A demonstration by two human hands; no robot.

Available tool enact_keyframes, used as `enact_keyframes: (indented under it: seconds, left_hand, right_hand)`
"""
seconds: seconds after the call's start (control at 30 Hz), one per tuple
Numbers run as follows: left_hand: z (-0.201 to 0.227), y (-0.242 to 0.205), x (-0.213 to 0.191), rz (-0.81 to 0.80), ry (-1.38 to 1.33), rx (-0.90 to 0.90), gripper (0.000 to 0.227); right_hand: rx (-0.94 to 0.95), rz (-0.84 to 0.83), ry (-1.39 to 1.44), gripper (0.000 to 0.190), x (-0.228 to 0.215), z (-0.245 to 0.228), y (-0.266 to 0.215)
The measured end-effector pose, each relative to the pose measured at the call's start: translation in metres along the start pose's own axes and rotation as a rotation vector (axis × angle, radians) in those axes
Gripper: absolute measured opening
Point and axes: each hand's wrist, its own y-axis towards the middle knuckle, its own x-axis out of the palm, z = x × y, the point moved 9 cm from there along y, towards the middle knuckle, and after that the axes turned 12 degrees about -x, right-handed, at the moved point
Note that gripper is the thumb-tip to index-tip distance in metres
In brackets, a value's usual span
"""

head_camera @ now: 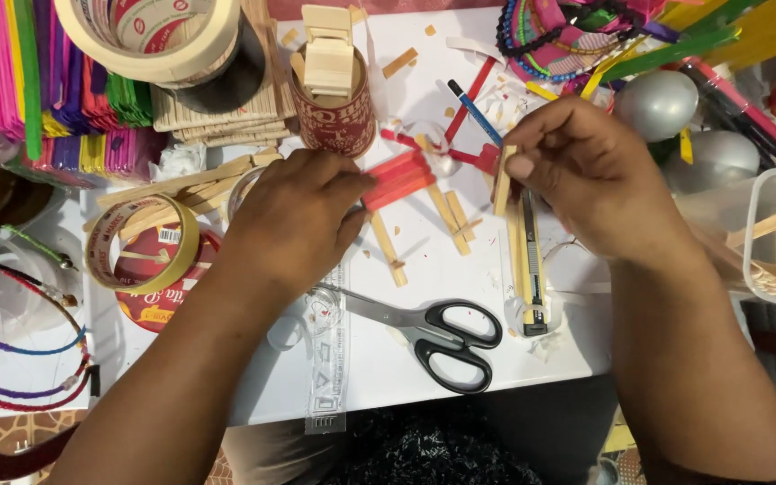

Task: Assembling a miniature wooden structure using popsicle sticks and glue

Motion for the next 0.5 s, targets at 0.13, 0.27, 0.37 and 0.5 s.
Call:
enact_keyframes:
  seconds: [0.13, 0.27, 0.37, 0.5]
  left_hand:
    - [0.001, 0.003, 0.000, 0.019, 0.035, 0.007, 0.023]
    - [0.001, 0.002, -0.001, 0.029, 0.012, 0.016, 0.025]
    - [0.002, 0.002, -0.003, 0.029, -0.008, 0.034, 0.025]
    - [0.001, 0.002, -0.004, -0.022, -0.023, 0.037, 0.022]
  right_hand:
    - [0.053, 0.044, -0.072, 0.009, -0.002, 0.002, 0.000]
    - [0.112, -0.013, -0.296, 0.008, 0.000, 0.010, -0.001]
    - [0.163, -0.077, -0.440, 0.009, 0.006, 0.007, 0.001]
    - [0.107, -0.262, -0.522, 0.011, 0.026, 0.009, 0.004]
